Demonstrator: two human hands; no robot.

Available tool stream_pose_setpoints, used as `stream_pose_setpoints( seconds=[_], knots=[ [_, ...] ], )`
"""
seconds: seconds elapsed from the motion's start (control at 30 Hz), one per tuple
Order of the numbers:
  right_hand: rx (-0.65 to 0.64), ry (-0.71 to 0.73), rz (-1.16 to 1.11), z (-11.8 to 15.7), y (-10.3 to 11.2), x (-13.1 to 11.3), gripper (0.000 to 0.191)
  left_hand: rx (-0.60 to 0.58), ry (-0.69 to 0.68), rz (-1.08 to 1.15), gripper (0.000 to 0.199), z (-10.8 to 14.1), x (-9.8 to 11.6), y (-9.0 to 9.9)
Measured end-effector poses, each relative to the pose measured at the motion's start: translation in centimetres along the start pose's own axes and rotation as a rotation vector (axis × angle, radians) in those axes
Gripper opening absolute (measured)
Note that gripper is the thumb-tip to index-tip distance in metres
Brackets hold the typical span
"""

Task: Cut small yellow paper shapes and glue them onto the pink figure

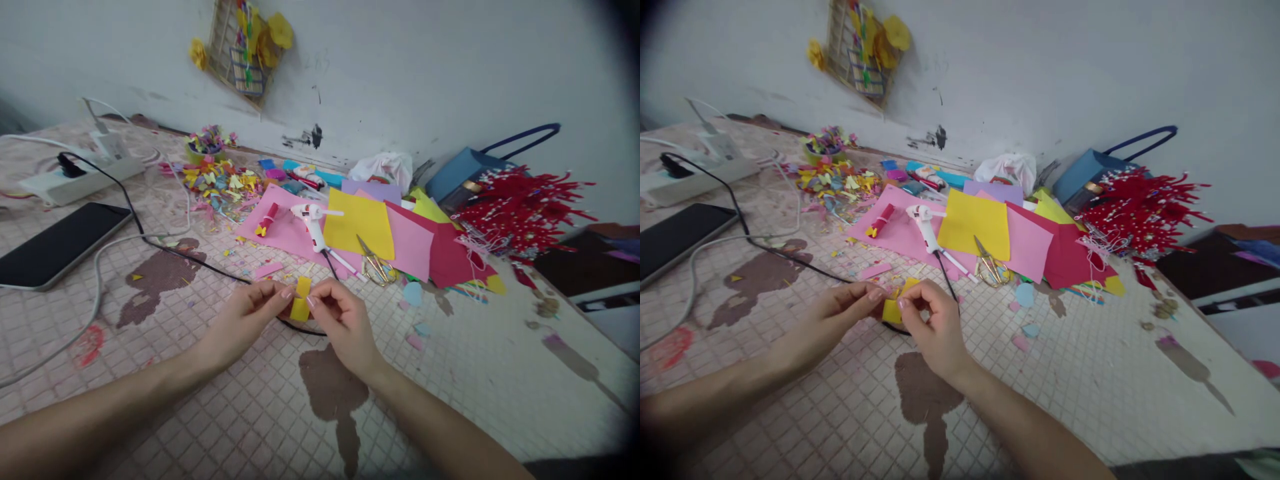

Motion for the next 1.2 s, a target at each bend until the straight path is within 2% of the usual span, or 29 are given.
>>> stream_pose_setpoints(
  seconds=[0.1,0.27,0.4,0.5,0.63,0.73,0.9,1.0,1.2],
  knots=[
    [-0.008,0.006,-0.007,0.0,-0.2,-0.2,0.011,0.003,0.009,0.035,0.016,-0.1,-0.3,0.1],
    [-0.016,-0.051,-0.076,0.1,-0.5,0.2,0.016,0.022,-0.054,0.056,0.013,-0.1,-0.2,0.5],
    [-0.019,-0.016,-0.046,0.0,-0.6,0.1,0.004,0.027,-0.073,0.034,0.012,0.0,-0.1,0.5],
    [0.025,0.079,0.055,0.0,-0.1,-0.5,0.006,0.048,-0.104,-0.012,0.012,0.2,0.3,0.5],
    [0.065,0.285,0.237,0.2,0.6,-1.7,0.015,0.126,-0.098,-0.067,0.018,0.3,0.7,0.8],
    [0.006,0.399,0.326,0.5,0.3,-2.1,0.022,0.062,-0.019,-0.071,0.03,0.2,0.4,0.3],
    [-0.104,0.484,0.379,0.7,-0.5,-2.3,0.023,0.004,0.047,0.002,0.027,0.1,0.0,0.0],
    [-0.111,0.462,0.324,0.5,-0.5,-2.5,0.021,0.013,0.048,0.026,0.024,0.0,0.0,0.2],
    [-0.008,0.233,0.141,-0.4,0.6,-1.6,0.024,-0.046,-0.019,-0.077,0.022,-0.1,0.0,0.0]
  ],
)
Point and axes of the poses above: each hand's wrist, its own z-axis away from the middle knuckle, its own y-axis out of the back of the hand, x = y × z, the point moved 7 cm from there along -z, towards the middle knuckle, and after that the axes turned 10 degrees about y, right-handed, at the moved point
